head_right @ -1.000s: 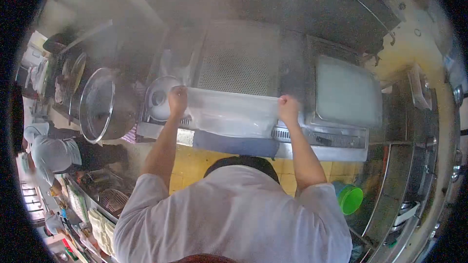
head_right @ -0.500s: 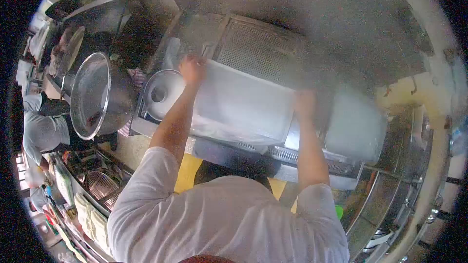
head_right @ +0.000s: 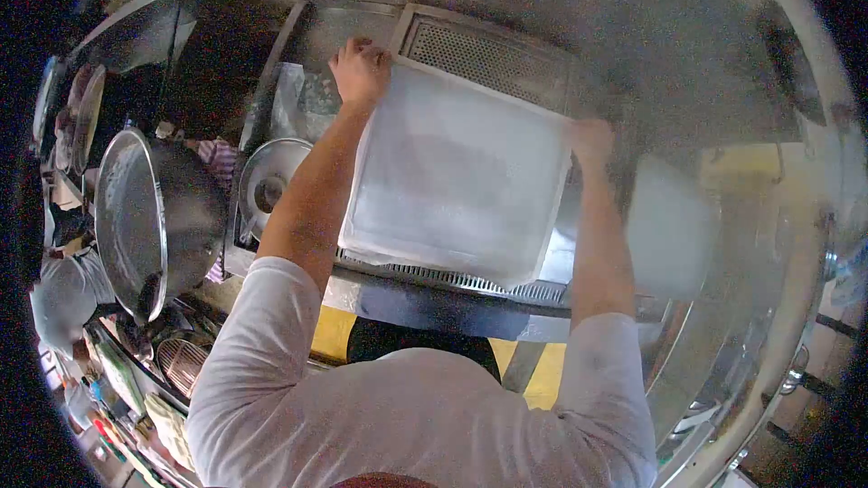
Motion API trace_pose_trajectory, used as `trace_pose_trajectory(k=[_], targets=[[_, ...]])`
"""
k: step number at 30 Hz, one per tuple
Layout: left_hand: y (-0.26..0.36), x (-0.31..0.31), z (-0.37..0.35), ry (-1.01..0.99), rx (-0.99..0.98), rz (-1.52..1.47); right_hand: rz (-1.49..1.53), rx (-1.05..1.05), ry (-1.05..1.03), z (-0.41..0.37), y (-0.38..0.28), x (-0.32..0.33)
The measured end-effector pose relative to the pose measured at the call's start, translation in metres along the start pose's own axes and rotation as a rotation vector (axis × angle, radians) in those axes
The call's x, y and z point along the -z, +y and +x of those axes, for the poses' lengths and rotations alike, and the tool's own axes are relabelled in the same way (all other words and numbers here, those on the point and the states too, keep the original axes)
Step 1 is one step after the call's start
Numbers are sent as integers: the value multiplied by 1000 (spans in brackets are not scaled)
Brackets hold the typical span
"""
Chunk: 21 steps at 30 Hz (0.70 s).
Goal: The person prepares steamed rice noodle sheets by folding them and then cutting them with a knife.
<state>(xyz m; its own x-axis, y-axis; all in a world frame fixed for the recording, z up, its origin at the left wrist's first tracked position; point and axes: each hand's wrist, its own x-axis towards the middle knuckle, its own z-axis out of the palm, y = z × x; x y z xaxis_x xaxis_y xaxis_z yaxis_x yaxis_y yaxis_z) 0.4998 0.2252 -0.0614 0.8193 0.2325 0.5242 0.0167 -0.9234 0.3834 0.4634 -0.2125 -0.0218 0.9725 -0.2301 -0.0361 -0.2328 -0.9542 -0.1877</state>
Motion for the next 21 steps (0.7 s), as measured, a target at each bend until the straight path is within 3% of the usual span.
trace_pose_trajectory(k=[4,6,10,12,13,15,16,18,19,21], targets=[[0,-12,14,-5,3,-5,45,-88,-29,23,-5,2],[1,-14,17,-27,-12,-36,191,-142,61,28,-6,1],[2,-20,24,-86,22,-35,237,-168,-15,47,0,-11],[4,-24,25,-120,121,-193,33,-9,180,52,8,-23],[4,-24,24,-122,120,-196,30,-12,180,46,6,-23],[2,-23,24,8,50,-365,-131,171,447,33,-4,-28],[0,-21,23,6,51,-365,-131,171,446,32,-4,-33],[-5,-16,22,49,-31,-313,253,102,-50,28,-8,-45],[-6,-14,21,46,-33,-312,256,99,-52,18,-24,-35],[-8,-11,22,6,47,-423,433,-267,-395,-7,-69,3]])
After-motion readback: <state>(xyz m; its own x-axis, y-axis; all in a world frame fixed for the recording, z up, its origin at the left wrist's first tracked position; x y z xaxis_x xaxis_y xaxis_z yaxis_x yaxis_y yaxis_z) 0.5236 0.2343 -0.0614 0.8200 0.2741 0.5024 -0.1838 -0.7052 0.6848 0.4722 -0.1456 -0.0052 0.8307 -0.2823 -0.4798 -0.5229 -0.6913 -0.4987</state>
